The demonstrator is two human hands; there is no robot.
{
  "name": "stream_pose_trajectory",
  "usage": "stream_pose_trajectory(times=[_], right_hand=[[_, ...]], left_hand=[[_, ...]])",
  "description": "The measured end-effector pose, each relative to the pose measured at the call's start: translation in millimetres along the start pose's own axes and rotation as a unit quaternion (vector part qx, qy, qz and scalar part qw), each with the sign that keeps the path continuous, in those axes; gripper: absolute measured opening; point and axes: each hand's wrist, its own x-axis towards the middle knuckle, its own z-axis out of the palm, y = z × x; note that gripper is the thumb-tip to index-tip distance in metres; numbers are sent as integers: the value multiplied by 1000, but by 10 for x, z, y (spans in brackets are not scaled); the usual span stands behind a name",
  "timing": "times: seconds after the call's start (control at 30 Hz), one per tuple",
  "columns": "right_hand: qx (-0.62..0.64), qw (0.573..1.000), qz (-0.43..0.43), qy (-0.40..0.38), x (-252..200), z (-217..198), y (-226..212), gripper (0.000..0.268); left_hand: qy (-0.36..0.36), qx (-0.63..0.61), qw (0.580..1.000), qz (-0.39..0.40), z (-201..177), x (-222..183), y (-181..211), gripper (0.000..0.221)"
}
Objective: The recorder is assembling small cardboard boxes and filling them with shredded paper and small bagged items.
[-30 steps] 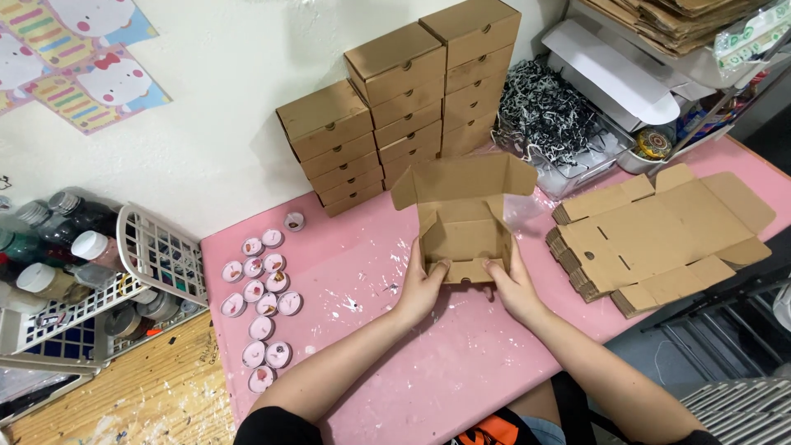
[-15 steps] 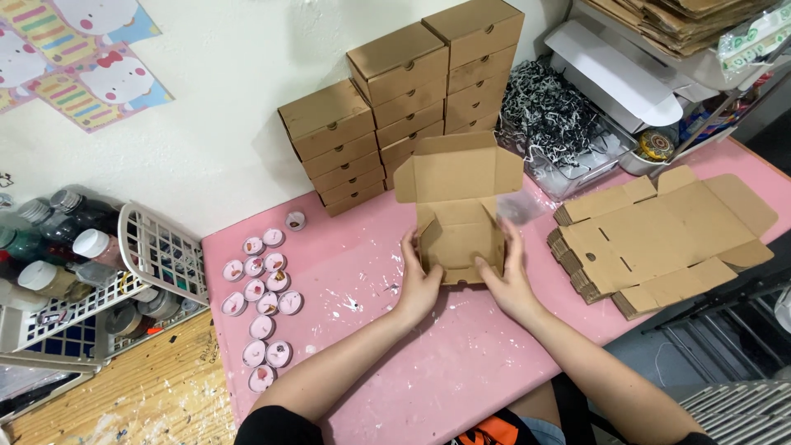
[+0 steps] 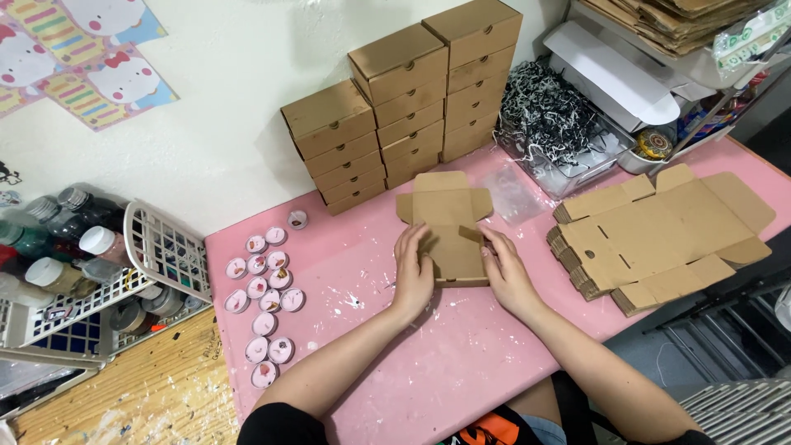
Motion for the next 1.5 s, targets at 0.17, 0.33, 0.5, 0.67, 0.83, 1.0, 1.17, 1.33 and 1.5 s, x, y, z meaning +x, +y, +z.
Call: stream_pose_trajectory(times=[0.17, 0.33, 0.5, 0.67, 0.83, 1.0, 1.17, 1.33, 1.5], right_hand=[[12, 1000, -1, -4, 14, -4, -19, 34], [65, 995, 68, -17, 26, -24, -36, 37], [57, 998, 6, -2, 32, -107, -159, 40], [-35, 997, -71, 24, 294, -537, -351, 45], [-63, 997, 9, 39, 998, -1281, -31, 40], [-286, 942, -118, 128, 1714, -1627, 898, 63], [-314, 935, -140, 89, 1974, -1547, 1345, 59], [-257, 951, -42, 170, 1951, -1684, 1213, 18], [-162, 937, -114, 288, 1851, -1949, 749, 12]], left_hand=[[-6, 16, 1000, 6, -40, 19, 92, 52], [3, 75, 997, 16, -99, 34, 219, 48], [-23, 146, 972, 185, -188, 59, 297, 30], [-119, 203, 950, 203, -166, 68, 269, 13], [-118, 215, 954, 175, -163, 111, 249, 14], [-135, 210, 950, 185, -178, 244, 362, 18], [-159, 240, 937, 201, 91, 615, 611, 22], [-178, 233, 933, 208, 530, 1328, 643, 31], [-119, 232, 952, 158, 1312, 2074, 487, 57]])
